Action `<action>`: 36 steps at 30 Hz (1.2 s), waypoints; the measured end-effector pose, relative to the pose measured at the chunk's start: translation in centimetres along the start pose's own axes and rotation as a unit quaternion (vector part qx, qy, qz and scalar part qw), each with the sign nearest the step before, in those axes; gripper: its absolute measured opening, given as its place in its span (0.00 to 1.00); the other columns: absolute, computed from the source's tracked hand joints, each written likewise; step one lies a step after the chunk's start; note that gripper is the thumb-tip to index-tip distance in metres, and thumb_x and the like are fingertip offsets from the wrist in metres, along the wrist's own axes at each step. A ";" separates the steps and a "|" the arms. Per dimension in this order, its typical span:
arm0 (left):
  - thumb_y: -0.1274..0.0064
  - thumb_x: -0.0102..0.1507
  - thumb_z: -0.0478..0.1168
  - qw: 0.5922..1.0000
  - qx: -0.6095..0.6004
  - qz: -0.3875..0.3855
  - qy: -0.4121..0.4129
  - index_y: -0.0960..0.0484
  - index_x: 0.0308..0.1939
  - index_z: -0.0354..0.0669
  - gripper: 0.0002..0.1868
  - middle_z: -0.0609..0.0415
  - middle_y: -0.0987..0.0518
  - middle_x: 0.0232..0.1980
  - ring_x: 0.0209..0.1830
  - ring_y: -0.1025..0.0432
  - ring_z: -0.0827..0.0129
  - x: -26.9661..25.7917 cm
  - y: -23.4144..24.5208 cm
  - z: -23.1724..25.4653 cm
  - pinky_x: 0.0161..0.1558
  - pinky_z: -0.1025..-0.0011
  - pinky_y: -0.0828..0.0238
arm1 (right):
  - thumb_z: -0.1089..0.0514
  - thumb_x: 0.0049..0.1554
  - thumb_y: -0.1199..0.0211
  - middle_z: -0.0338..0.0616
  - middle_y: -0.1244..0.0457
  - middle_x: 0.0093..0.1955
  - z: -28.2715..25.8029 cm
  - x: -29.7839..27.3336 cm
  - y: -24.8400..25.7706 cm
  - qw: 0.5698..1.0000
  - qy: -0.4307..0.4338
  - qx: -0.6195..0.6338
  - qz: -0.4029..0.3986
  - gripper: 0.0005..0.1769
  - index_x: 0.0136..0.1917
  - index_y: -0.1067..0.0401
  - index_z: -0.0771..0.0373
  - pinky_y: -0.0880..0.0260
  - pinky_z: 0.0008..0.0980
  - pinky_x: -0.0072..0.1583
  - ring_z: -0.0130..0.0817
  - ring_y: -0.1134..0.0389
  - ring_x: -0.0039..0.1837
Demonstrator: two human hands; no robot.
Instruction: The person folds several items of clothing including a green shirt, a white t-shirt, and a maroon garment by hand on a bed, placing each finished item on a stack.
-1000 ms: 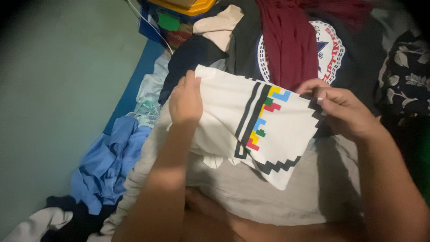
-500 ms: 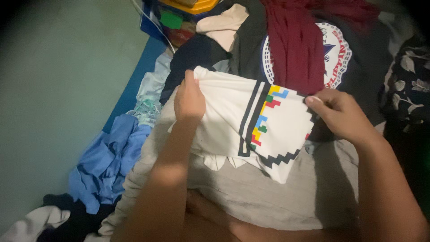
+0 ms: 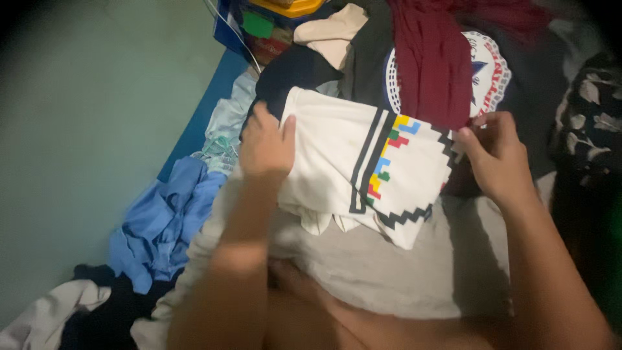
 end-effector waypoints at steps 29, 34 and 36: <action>0.47 0.63 0.35 0.987 -0.070 -0.144 -0.035 0.26 0.61 0.51 0.21 0.41 0.25 0.59 0.64 0.33 0.45 -5.4 0.7 -5.2 0.60 0.54 0.36 | 0.52 0.52 0.34 0.59 0.31 0.49 -4.6 -15.9 -7.1 0.954 0.028 -0.280 -0.107 0.28 0.63 0.41 0.54 0.28 0.54 0.46 0.61 0.28 0.45; 0.52 0.57 0.33 0.986 0.007 -0.166 0.008 0.30 0.67 0.55 0.33 0.44 0.31 0.66 0.65 0.37 0.46 -4.5 -0.2 -5.7 0.62 0.50 0.42 | 0.51 0.54 0.36 0.54 0.31 0.50 -4.6 -16.4 -7.2 0.947 0.041 -0.296 -0.114 0.24 0.63 0.38 0.51 0.29 0.56 0.46 0.61 0.29 0.46; 0.52 0.60 0.40 0.991 0.008 -0.130 -0.005 0.27 0.68 0.56 0.30 0.44 0.27 0.65 0.68 0.35 0.45 -3.9 0.7 -4.9 0.66 0.48 0.40 | 0.51 0.53 0.36 0.53 0.32 0.50 -4.6 -16.2 -7.2 0.944 0.038 -0.304 -0.124 0.26 0.64 0.38 0.50 0.29 0.55 0.47 0.60 0.29 0.46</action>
Point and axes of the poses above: each hand's wrist, its own x-axis towards the middle knuckle, its own y-axis out of the back of the hand, z = x × y, the point moved 10 cm from there along x, towards the middle knuckle
